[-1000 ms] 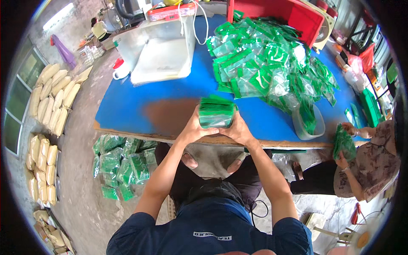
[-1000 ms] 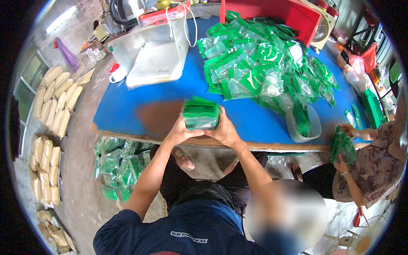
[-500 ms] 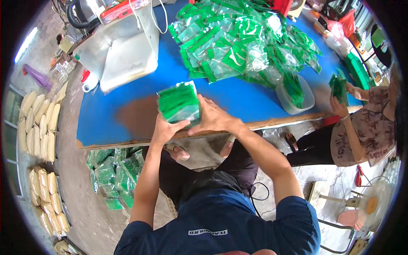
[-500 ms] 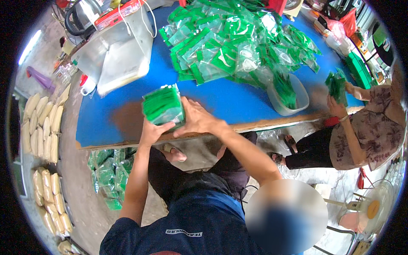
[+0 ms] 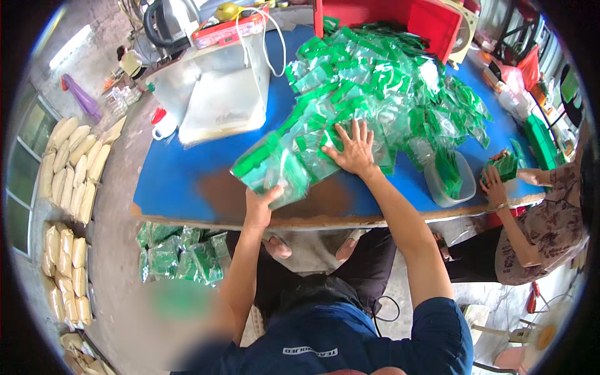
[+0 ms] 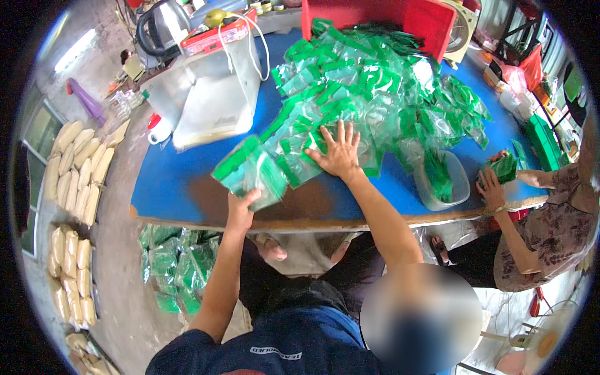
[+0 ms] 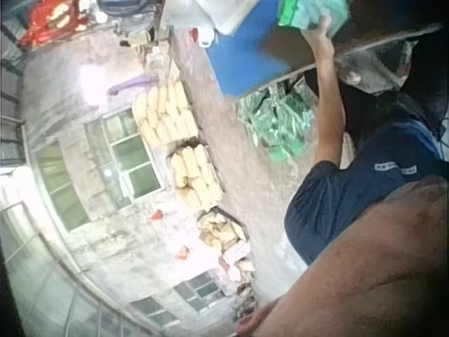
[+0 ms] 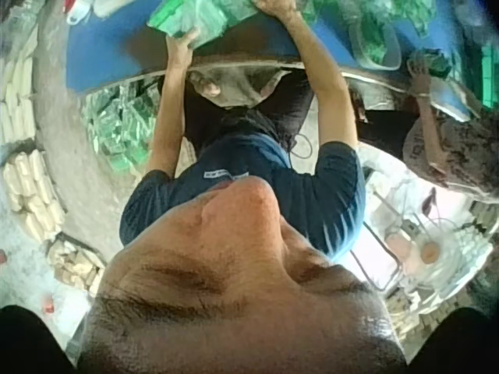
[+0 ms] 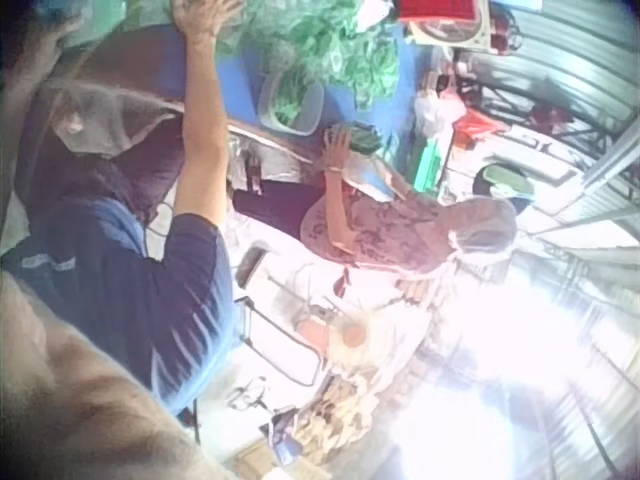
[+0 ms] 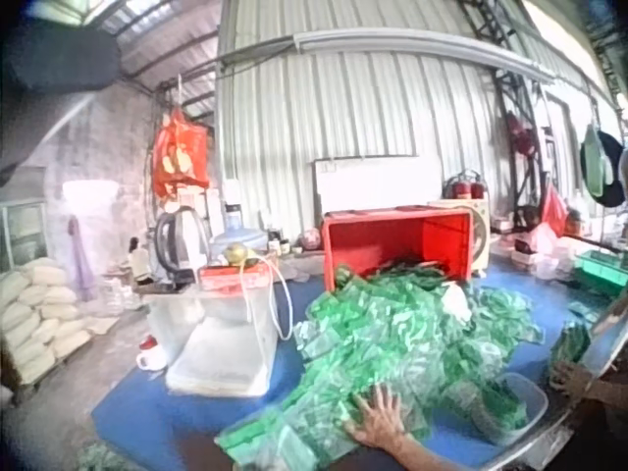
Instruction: Placing sorted green plastic packets into a larger clear plastic bag.
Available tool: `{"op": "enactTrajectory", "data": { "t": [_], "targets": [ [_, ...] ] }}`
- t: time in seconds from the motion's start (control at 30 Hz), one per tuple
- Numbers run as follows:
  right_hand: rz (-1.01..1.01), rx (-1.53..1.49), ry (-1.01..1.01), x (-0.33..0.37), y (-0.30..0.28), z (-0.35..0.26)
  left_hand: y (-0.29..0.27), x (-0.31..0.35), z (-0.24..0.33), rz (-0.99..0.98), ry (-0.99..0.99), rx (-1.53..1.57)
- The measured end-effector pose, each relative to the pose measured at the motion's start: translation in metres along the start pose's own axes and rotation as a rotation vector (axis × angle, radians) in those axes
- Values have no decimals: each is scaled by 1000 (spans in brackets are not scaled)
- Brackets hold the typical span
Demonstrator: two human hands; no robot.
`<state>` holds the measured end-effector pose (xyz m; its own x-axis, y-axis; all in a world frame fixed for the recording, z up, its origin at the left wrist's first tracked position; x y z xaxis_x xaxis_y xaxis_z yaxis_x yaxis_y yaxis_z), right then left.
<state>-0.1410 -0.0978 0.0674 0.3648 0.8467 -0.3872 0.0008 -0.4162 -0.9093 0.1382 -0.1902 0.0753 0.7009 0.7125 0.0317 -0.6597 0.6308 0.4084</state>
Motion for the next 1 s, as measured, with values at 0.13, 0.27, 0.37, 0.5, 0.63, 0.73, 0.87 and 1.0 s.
{"op": "enactTrajectory", "data": {
  "t": [0.13, 0.27, 0.37, 0.5, 0.63, 0.73, 0.87, 1.0],
  "targets": [
    [154, 9, -162, 10, -34, -42, -23, 28, -11, 16, -117, 429],
    [-37, -16, -351, 38, -18, -63, -51, 89, -49, -125, -377, 992],
    [-54, 46, -512, 37, -16, -74, -35, 113, -52, -151, -442, 924],
    [271, -973, 123, 69, -51, -120, 6, 117, -19, -301, -351, 962],
    [96, -1872, 300, 124, -41, -167, -3, 109, -36, -207, -374, 917],
    [-31, -981, -64, 95, -58, -120, -24, 118, -51, 9, -283, 631],
    [-50, -89, -454, 44, -35, -71, -32, 143, -49, -36, -245, 484],
    [-64, -112, -599, 77, -55, -127, -22, 156, -54, -61, -367, 759]
  ]
}}
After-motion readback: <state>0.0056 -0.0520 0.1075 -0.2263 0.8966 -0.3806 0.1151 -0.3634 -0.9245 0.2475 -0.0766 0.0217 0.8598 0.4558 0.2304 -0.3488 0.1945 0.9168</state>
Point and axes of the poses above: each hand's wrist, its own x-axis away from the middle knuckle, its own y-axis out of the palm, z = x × y, the point moved 3 cm from there along -x, towards the middle knuckle, and after that the axes turned 10 degrees about -y, right-handed, at the moved point
